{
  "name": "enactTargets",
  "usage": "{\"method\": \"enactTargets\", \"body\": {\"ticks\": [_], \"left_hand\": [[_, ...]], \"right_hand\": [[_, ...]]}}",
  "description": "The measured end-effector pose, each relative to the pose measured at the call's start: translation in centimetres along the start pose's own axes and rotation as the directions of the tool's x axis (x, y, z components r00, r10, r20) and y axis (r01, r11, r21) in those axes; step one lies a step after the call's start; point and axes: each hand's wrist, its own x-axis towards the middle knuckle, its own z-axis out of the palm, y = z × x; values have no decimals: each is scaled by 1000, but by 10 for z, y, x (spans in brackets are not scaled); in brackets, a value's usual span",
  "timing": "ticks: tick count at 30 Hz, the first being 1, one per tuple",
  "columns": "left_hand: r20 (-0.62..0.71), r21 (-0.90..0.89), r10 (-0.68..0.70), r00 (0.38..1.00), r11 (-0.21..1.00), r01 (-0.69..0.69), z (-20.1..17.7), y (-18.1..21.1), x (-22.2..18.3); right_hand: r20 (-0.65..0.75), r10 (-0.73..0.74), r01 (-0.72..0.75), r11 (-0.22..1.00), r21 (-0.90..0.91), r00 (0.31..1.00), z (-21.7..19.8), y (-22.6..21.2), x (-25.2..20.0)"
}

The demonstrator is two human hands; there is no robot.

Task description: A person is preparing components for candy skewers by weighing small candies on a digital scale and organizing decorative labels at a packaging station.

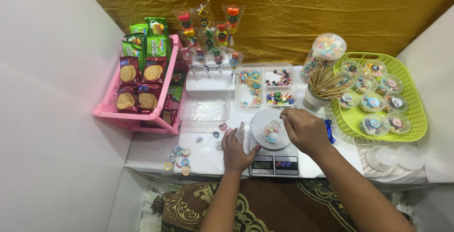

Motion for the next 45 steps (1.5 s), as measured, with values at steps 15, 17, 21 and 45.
{"method": "enactTargets", "body": {"ticks": [15, 17, 21, 45], "left_hand": [[42, -13, -17, 999, 1000, 17, -7, 3, 1], [40, -18, -15, 999, 1000, 16, -8, 3, 1], [39, -27, -30, 999, 999, 31, -7, 3, 2], [19, -19, 14, 1000, 1000, -14, -8, 4, 2]], "right_hand": [[-54, 128, -113, 969, 219, 990, 134, 75, 54], [-35, 100, -93, 981, 170, 994, 146, 81, 62], [40, 69, -73, 994, 87, 997, 168, 94, 68], [57, 387, -375, 830, 414, 920, 148, 63, 59]]}}
